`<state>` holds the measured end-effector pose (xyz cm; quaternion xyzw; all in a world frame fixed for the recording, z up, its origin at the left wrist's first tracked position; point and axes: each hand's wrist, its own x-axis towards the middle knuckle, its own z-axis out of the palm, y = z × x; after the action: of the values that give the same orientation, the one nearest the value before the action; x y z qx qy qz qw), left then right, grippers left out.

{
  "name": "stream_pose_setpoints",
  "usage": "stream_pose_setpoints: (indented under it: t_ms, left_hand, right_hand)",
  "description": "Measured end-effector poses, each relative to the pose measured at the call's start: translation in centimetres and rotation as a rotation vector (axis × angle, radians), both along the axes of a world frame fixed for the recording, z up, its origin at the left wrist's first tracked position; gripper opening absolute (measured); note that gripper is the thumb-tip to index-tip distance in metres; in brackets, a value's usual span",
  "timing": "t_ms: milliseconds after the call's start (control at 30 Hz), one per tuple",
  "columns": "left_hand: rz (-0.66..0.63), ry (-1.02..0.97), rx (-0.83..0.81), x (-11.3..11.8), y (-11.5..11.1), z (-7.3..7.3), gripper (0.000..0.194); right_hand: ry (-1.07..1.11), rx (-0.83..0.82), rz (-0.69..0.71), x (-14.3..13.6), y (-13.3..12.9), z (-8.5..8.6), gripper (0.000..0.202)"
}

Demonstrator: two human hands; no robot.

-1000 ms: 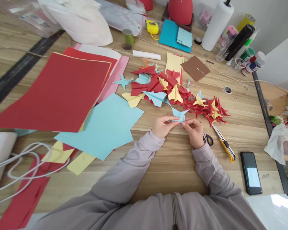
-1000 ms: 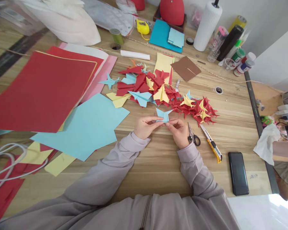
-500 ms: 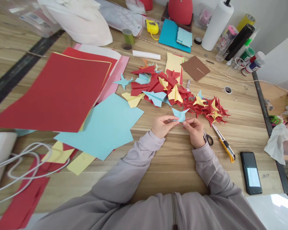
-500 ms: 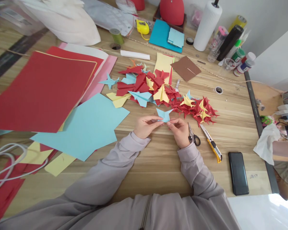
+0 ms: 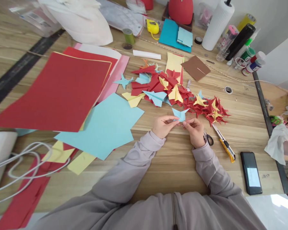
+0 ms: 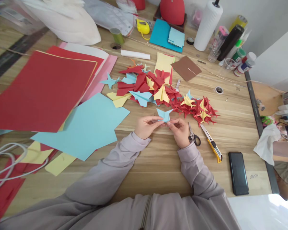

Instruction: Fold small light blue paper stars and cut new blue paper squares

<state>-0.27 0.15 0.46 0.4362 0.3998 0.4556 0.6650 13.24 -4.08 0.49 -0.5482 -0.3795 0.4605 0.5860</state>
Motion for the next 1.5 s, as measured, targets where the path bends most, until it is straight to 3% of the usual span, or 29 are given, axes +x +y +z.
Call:
stream_pose_setpoints:
  t_ms: [733, 1133, 1333, 1500]
  left_hand:
    - [-0.013, -0.033, -0.053, 0.00, 0.02, 0.37, 0.028]
    - [-0.106, -0.102, -0.039, -0.17, 0.22, 0.11, 0.027]
    - [-0.008, 0.060, 0.028, 0.14, 0.15, -0.09, 0.030]
    - [-0.019, 0.064, 0.009, 0.06, 0.16, -0.22, 0.034]
  right_hand:
    - [-0.004, -0.045, -0.027, -0.17, 0.05, 0.13, 0.026]
    - [0.002, -0.055, -0.040, 0.04, 0.16, 0.14, 0.027]
    - [-0.005, -0.037, 0.010, -0.19, 0.07, 0.34, 0.025]
    - [0.067, -0.060, 0.020, 0.01, 0.26, 0.12, 0.031]
